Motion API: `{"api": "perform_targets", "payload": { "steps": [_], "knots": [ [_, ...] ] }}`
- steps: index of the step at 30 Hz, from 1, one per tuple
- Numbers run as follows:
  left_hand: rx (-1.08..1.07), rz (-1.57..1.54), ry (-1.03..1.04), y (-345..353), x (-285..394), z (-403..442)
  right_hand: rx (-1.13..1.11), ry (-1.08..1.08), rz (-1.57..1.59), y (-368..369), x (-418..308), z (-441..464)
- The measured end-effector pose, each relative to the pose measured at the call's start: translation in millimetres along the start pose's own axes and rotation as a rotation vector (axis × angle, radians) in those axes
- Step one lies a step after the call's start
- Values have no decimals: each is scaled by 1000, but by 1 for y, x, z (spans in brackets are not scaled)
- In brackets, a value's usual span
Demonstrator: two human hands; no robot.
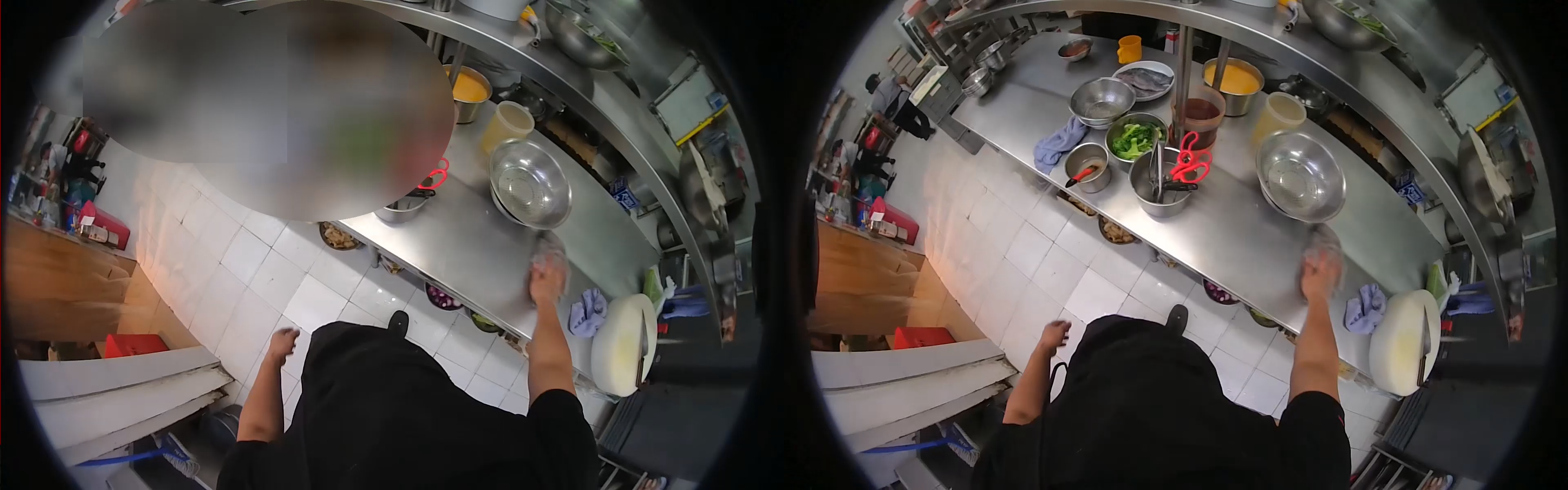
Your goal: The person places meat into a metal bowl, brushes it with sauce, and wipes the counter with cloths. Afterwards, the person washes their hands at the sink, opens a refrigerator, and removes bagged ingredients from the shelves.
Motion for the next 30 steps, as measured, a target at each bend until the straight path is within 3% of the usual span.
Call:
{"api": "perform_targets", "payload": {
  "steps": [1, 3, 7, 9, 11, 14, 15, 16, 17, 18, 20, 22, 24, 26, 28, 29, 30],
  "knots": [
    [-21, 70, 32, -6, 27, 11, -33, 161, 3, -13, 13, -6],
    [155, 94, 229, -21, 66, 60, 92, 423, -28, -27, 23, -32],
    [443, -71, 571, -79, 200, 112, 294, 615, -104, -6, 15, -110],
    [539, 7, 706, -109, 265, 144, 298, 435, -201, 9, -32, -143],
    [580, 119, 737, -129, 334, 150, 203, 129, -105, 27, -99, -153],
    [642, 381, 901, -138, 412, 183, -49, -323, 241, 32, -198, -121],
    [618, 375, 927, -137, 429, 193, -138, -381, 269, 32, -223, -97],
    [618, 599, 1046, -129, 444, 198, -229, -440, 300, 34, -244, -70],
    [619, 826, 1160, -122, 457, 202, -262, -412, 288, 37, -258, -38],
    [603, 822, 1181, -117, 469, 194, -298, -385, 277, 40, -269, -9],
    [621, 1015, 867, -110, 472, 178, -259, -344, 264, 40, -280, 28],
    [643, 1002, 909, -117, 460, 210, -223, -298, 257, 38, -274, 23],
    [689, 930, 835, -131, 447, 207, -40, -322, 387, 14, -246, -1],
    [700, 904, 794, -143, 426, 201, 108, -99, 131, -2, -184, -37],
    [633, 812, 780, -154, 394, 199, 261, 308, -102, -14, -90, -73],
    [641, 704, 765, -158, 362, 207, 303, 576, 51, -42, -65, -90],
    [646, 590, 766, -159, 337, 216, 199, 881, -12, -55, -30, -108]
  ]
}}
Point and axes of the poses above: each hand's wrist, its own z-axis towards the middle knuckle, its own y-axis out of the palm, x = y × z, the point moved 4 cm from there along z, towards the middle knuckle, and after that the axes turned 8 degrees about z, right-handed, at the moved point
